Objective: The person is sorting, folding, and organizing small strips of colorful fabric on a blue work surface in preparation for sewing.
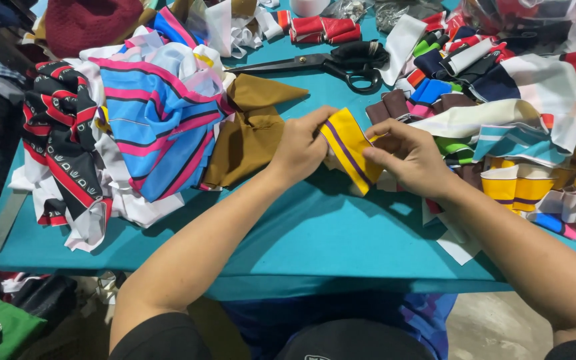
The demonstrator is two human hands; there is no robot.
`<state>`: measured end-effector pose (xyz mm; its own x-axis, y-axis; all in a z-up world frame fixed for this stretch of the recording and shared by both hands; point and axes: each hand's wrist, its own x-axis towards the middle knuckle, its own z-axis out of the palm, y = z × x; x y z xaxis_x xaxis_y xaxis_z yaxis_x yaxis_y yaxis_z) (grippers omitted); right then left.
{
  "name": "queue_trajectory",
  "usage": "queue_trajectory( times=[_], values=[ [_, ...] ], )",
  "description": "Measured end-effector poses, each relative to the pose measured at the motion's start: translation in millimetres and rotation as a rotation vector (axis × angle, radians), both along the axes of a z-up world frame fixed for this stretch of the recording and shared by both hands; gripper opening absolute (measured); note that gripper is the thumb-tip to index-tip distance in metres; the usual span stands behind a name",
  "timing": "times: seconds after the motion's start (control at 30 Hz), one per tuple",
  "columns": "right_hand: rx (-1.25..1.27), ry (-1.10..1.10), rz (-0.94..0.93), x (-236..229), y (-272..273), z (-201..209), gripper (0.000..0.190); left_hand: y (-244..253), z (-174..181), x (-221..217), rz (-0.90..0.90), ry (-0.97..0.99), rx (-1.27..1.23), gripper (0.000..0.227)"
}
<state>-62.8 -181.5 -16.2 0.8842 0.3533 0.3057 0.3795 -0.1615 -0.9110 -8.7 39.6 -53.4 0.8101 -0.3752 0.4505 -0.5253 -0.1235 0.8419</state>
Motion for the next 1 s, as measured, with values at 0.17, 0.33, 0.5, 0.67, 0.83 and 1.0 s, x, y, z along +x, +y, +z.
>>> queue_trajectory(
  times=[0.17, 0.33, 0.5, 0.67, 0.83, 1.0],
  values=[
    [-0.05, 0.138, 0.038, -3.9, 12.5, 16.0, 0.047, 0.4, 19.0, -10.0, 0.047, -0.029, -0.187, 0.023],
    [-0.15, 0.202, 0.039, -2.0, 17.8, 17.9, 0.044, -3.7, 28.3, -22.5, 0.025, -0.167, -0.177, 0.026],
    [-0.192, 0.136, 0.045, 0.8, 17.2, 16.3, 0.009, -0.2, 28.4, -23.1, 0.005, -0.189, -0.154, 0.026],
    [-0.113, 0.168, 0.087, -5.5, 24.8, 36.3, 0.007, 4.2, 34.2, -20.9, 0.002, -0.167, -0.169, 0.028],
    [-0.091, 0.16, 0.079, 1.9, 17.5, 23.6, 0.005, 3.0, 33.3, -22.5, 0.032, -0.203, -0.123, 0.032],
    [-0.094, -0.066, 0.038, 14.8, 2.5, -6.5, 0.01, 2.3, 28.2, -20.7, 0.071, -0.248, -0.195, 0.028]
  ],
)
